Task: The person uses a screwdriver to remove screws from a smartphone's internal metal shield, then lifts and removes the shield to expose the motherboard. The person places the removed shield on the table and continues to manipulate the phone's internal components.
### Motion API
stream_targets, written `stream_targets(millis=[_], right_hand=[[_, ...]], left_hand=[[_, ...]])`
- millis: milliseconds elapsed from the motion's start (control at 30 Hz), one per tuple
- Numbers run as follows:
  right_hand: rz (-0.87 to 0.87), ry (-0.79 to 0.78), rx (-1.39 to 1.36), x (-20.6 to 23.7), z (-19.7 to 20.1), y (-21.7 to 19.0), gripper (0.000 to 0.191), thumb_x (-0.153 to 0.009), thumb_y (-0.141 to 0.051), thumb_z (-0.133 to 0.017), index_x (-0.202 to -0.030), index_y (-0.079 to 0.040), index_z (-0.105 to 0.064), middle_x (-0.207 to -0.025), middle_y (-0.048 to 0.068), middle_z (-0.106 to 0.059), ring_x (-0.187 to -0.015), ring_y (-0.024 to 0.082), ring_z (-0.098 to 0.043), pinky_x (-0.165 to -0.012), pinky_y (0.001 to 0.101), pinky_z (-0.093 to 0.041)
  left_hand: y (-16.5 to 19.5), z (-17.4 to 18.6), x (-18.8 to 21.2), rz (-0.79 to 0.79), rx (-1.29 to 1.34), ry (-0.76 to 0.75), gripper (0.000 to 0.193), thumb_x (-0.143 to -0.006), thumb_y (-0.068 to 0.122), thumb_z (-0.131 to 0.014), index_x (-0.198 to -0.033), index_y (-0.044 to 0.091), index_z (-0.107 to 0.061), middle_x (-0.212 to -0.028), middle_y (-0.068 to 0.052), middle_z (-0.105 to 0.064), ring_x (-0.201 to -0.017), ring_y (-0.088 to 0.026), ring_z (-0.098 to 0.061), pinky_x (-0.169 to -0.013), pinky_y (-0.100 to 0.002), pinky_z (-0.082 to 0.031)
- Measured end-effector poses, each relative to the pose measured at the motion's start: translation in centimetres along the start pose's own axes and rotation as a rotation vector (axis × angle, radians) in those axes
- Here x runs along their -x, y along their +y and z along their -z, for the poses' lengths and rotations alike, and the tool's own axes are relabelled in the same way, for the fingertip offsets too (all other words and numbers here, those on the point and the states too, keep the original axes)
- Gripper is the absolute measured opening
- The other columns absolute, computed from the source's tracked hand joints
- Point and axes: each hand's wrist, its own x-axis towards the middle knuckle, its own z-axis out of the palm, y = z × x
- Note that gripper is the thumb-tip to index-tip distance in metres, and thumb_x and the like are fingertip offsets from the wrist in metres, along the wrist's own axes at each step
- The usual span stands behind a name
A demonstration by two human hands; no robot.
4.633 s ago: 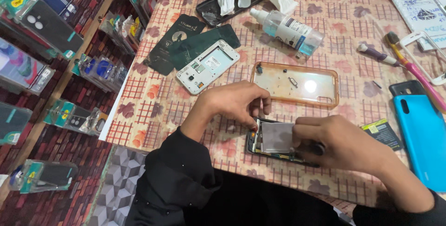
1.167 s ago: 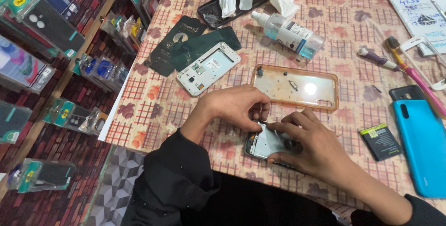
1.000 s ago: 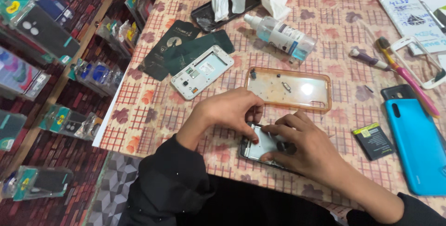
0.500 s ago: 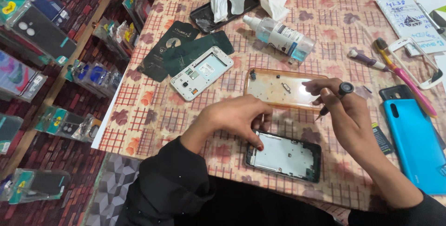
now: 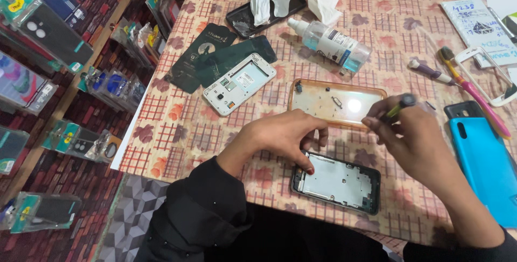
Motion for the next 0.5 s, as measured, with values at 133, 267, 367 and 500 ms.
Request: stream_targets(millis=[133,267,367,500], right_hand=[[0.026,0.094,-0.380,-0.6,-0.9,0.6,0.016,-0.096,-0.008,-0.068,-0.108,0.000,-0.060,-0.103,0.007,-0.068,-0.095,0.012,-0.071,-0.082,0.0279,-0.064],[-0.046,0.098,-0.354,-1.1,-2.1,2.0,0.018,-0.095,-0.002,-0.070,-0.111,0.003,-0.063,-0.103,0.007,-0.070,-0.095,0.010,-0.067,-0.079,0.0255,-0.057],[0.029,0.105,-0.398,-0.8,-2.6,2.6,0.018,-0.095,0.000,-0.067,-0.112,0.003,-0.062,-0.103,0.006,-0.071,-0.099,0.009,-0.069,-0.089,0.0242,-0.058],[0.101,0.118,-0.370,-0.6,-3.0,2.8,0.017,-0.095,0.001,-0.067,-0.111,0.003,-0.062,-0.105,0.006,-0.069,-0.100,0.008,-0.066,-0.092,0.0231,-0.055]], left_hand=[[-0.5,-0.4,-0.3,-0.110,0.050,0.047,0.063,-0.059,0.032,-0.094,-0.109,0.005,-0.066,-0.077,-0.004,-0.070,-0.070,-0.017,-0.070,-0.063,-0.034,-0.056],[-0.8,-0.9,-0.4,-0.141,0.011,0.094,0.085,-0.057,0.032,-0.094,-0.129,0.005,-0.058,-0.090,-0.005,-0.071,-0.073,-0.019,-0.070,-0.064,-0.034,-0.057],[-1.0,-0.9,-0.2,-0.082,-0.007,0.063,0.076,-0.059,0.034,-0.094,-0.123,0.007,-0.063,-0.088,-0.006,-0.074,-0.077,-0.019,-0.073,-0.067,-0.034,-0.058],[-1.1,-0.5,0.1,-0.118,-0.005,0.041,0.074,-0.059,0.035,-0.094,-0.121,0.009,-0.064,-0.092,-0.004,-0.075,-0.081,-0.018,-0.074,-0.069,-0.034,-0.059]])
